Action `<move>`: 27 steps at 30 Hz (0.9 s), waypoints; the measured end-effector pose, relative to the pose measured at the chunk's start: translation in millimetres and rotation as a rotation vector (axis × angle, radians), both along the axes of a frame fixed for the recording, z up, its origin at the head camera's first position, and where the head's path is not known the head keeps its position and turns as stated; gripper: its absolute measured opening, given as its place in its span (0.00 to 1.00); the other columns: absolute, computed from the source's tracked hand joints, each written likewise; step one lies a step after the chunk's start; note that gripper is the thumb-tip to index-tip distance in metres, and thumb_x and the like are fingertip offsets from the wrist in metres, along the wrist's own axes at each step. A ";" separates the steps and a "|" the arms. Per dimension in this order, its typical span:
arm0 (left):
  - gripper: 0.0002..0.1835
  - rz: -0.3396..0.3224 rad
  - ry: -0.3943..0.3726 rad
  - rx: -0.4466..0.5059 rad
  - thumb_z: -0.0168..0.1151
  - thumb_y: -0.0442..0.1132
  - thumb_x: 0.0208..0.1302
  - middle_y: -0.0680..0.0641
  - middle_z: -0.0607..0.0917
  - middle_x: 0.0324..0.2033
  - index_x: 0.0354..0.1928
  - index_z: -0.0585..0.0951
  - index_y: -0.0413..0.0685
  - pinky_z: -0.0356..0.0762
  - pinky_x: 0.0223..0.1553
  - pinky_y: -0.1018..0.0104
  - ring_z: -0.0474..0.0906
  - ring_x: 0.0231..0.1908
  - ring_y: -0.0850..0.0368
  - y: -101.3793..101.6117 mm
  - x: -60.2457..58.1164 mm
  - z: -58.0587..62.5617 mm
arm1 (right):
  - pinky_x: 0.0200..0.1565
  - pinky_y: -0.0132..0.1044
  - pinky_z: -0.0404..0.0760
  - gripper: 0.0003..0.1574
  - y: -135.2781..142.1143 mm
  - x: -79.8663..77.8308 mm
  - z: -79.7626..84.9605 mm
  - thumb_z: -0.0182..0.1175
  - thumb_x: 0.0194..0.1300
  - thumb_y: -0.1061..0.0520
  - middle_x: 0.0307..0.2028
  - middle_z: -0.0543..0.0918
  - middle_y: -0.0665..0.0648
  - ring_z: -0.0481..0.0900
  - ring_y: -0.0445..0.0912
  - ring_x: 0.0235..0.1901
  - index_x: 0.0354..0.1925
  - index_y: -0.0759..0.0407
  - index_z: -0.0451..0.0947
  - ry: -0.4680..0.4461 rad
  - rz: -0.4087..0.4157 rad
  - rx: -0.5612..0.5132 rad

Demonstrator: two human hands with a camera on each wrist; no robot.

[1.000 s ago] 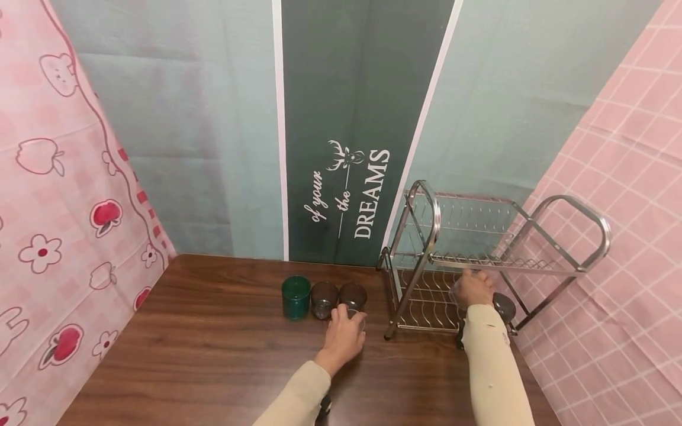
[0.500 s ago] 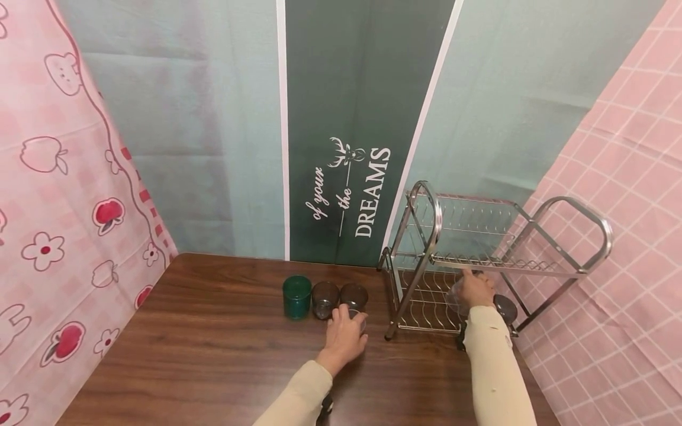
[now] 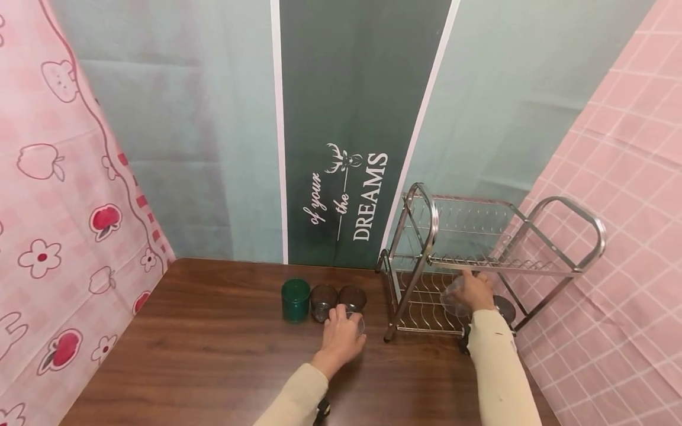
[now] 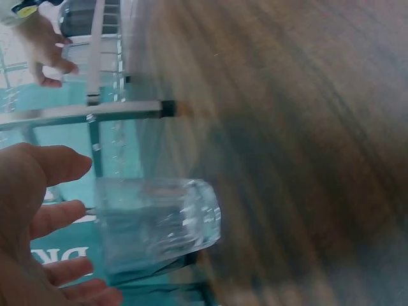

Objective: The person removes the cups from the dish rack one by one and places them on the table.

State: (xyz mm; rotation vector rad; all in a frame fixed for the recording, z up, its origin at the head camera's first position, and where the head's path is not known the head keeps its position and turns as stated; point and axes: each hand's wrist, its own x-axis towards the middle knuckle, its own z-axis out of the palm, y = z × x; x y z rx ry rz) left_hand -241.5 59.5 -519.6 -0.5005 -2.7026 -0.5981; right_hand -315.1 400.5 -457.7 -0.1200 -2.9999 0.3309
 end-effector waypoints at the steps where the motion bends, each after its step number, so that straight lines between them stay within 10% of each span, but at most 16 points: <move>1: 0.21 0.001 0.004 -0.009 0.65 0.50 0.41 0.42 0.67 0.40 0.40 0.78 0.52 0.63 0.27 0.60 0.63 0.37 0.48 -1.5 0.7 3.0 | 0.41 0.61 0.55 0.39 0.0 0.4 0.6 0.62 0.46 0.51 0.39 0.69 0.76 0.59 0.73 0.41 0.52 0.68 0.60 0.012 0.014 0.019; 10: 0.23 0.018 -0.031 -0.060 0.64 0.51 0.43 0.40 0.67 0.43 0.43 0.78 0.51 0.64 0.32 0.54 0.63 0.41 0.46 -12.0 1.3 31.3 | 0.47 0.59 0.50 0.37 -8.3 4.4 12.9 0.64 0.43 0.52 0.41 0.70 0.76 0.60 0.73 0.43 0.50 0.70 0.66 0.196 0.112 0.058; 27: 0.21 -0.043 0.119 -0.055 0.64 0.50 0.42 0.44 0.70 0.37 0.40 0.78 0.50 0.64 0.30 0.58 0.67 0.36 0.50 -23.6 13.2 23.9 | 0.36 0.57 0.58 0.32 -25.6 41.8 22.8 0.66 0.42 0.55 0.38 0.65 0.75 0.57 0.68 0.42 0.47 0.61 0.69 0.278 0.067 -0.074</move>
